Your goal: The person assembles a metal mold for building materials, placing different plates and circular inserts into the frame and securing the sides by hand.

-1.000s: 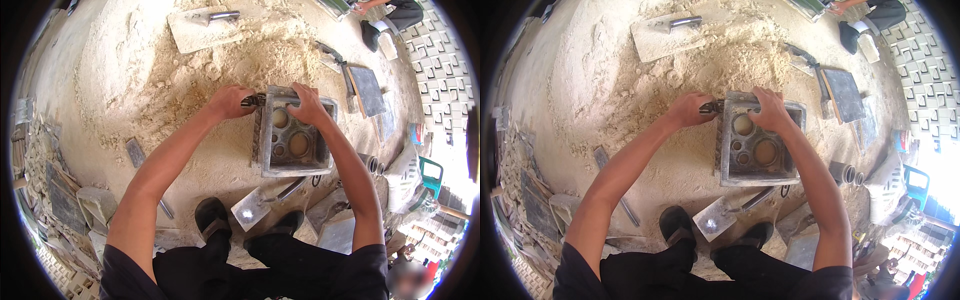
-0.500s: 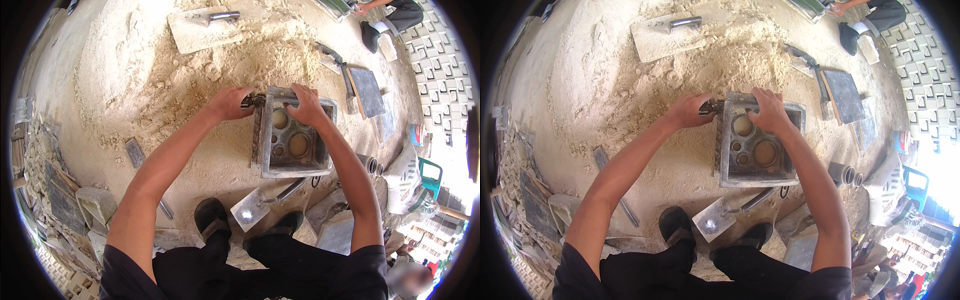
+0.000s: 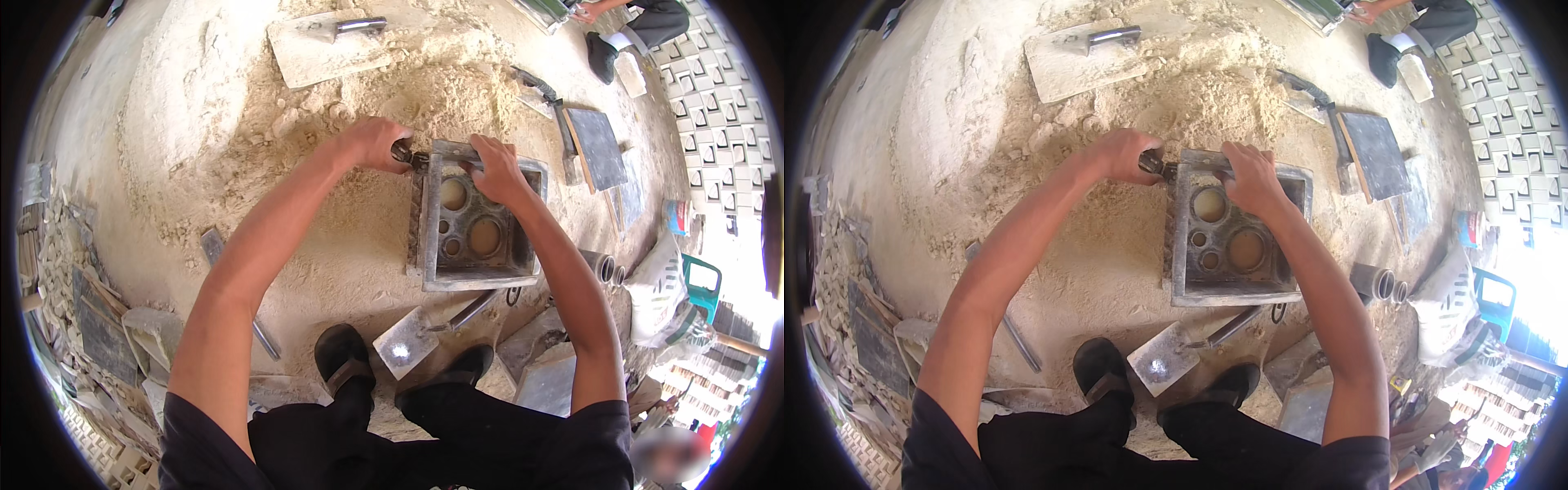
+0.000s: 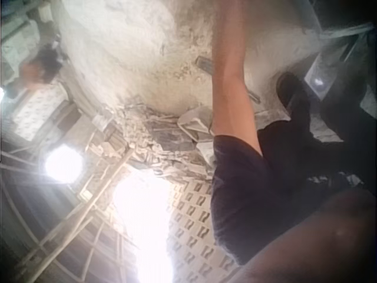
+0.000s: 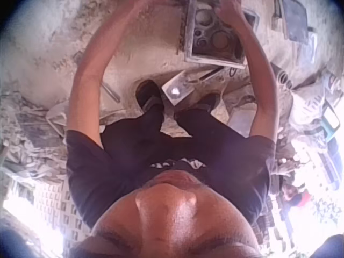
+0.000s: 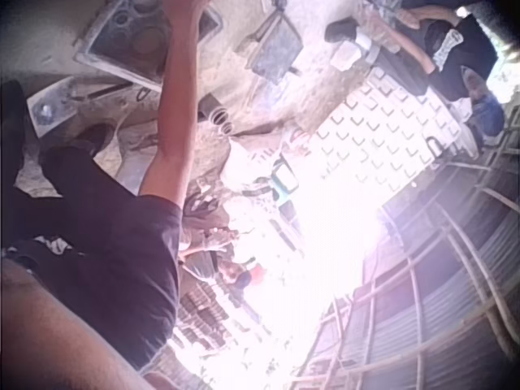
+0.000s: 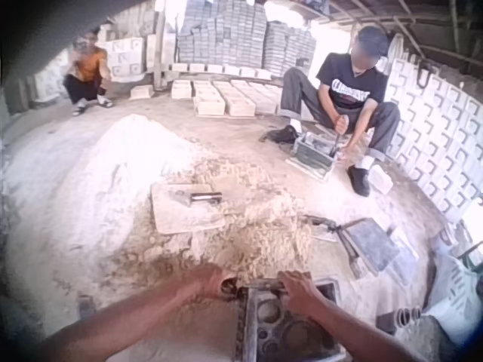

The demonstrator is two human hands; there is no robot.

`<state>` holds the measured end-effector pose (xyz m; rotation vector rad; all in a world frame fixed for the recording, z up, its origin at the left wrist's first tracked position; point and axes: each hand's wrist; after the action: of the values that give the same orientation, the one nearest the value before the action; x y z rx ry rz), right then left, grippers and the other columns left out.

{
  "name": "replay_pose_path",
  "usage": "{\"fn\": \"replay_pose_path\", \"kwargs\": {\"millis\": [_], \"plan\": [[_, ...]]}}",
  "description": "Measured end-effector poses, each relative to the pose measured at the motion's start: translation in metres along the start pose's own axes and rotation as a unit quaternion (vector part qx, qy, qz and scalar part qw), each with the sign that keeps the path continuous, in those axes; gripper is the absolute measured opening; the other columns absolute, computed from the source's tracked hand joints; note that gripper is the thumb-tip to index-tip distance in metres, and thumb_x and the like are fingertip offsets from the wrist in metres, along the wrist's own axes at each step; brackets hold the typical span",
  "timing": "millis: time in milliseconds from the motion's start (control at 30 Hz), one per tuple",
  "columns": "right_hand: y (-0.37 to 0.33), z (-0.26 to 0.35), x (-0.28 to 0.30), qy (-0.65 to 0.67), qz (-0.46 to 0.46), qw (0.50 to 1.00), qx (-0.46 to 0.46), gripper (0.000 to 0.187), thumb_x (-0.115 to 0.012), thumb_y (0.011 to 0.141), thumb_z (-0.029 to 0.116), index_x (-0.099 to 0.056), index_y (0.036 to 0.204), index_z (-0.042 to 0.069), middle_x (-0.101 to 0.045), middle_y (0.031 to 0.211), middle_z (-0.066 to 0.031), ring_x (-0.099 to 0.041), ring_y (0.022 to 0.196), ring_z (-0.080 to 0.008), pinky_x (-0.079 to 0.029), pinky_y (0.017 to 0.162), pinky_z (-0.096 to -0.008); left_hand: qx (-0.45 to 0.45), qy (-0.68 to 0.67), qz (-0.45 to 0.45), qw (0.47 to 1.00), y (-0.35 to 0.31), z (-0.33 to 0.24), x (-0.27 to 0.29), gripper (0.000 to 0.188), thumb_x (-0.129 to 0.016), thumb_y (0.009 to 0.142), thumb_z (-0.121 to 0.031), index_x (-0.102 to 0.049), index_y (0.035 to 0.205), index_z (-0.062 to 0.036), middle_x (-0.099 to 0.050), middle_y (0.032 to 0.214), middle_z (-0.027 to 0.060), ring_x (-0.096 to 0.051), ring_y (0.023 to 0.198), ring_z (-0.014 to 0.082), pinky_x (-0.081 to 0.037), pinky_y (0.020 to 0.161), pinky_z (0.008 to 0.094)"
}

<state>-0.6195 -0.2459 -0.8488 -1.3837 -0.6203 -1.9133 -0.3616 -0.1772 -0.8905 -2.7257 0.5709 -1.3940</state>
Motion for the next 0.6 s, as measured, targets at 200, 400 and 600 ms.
{"fn": "replay_pose_path", "kwargs": {"millis": [200,400,600], "plan": [[0.001,0.004,0.0,0.002,-0.006,1.0,0.002,0.023,-0.064,0.082,0.012,-0.05,0.099,0.004,-0.061,0.097,-0.0125,-0.055,0.1,-0.0328,-0.034,0.092,-0.0475,-0.065,0.047,-0.002,0.997,0.011,0.011,0.009,0.053,-0.07,0.074,-0.055,-0.061,0.095,-0.007,-0.059,0.087,0.0074,-0.058,0.086,0.0219,-0.053,0.085,0.0355],[-0.001,-0.001,0.0,-0.003,0.002,1.0,-0.005,0.025,-0.063,0.078,0.008,-0.051,0.099,0.004,-0.06,0.098,-0.0133,-0.054,0.102,-0.0331,-0.034,0.093,-0.0476,-0.07,0.133,0.012,0.989,0.013,-0.001,0.007,0.066,-0.064,0.078,-0.06,-0.06,0.112,-0.0031,-0.057,0.11,0.0129,-0.053,0.111,0.027,-0.043,0.106,0.0397],[0.002,0.0,-0.002,0.002,-0.002,1.0,-0.002,0.025,-0.063,0.078,0.008,-0.051,0.099,0.004,-0.06,0.097,-0.0125,-0.055,0.102,-0.0323,-0.034,0.094,-0.0477,-0.104,0.121,-0.097,0.982,0.008,0.02,-0.013,0.057,-0.062,0.079,-0.06,-0.063,0.098,-0.0062,-0.056,0.103,0.0101,-0.052,0.111,0.0262,-0.036,0.111,0.0434]]}}
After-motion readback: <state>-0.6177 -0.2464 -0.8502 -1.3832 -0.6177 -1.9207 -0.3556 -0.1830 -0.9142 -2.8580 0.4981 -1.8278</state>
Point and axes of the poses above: each hand's wrist, its own y-axis towards the middle knuckle, its own x-axis out of the back of the hand, z = x × y
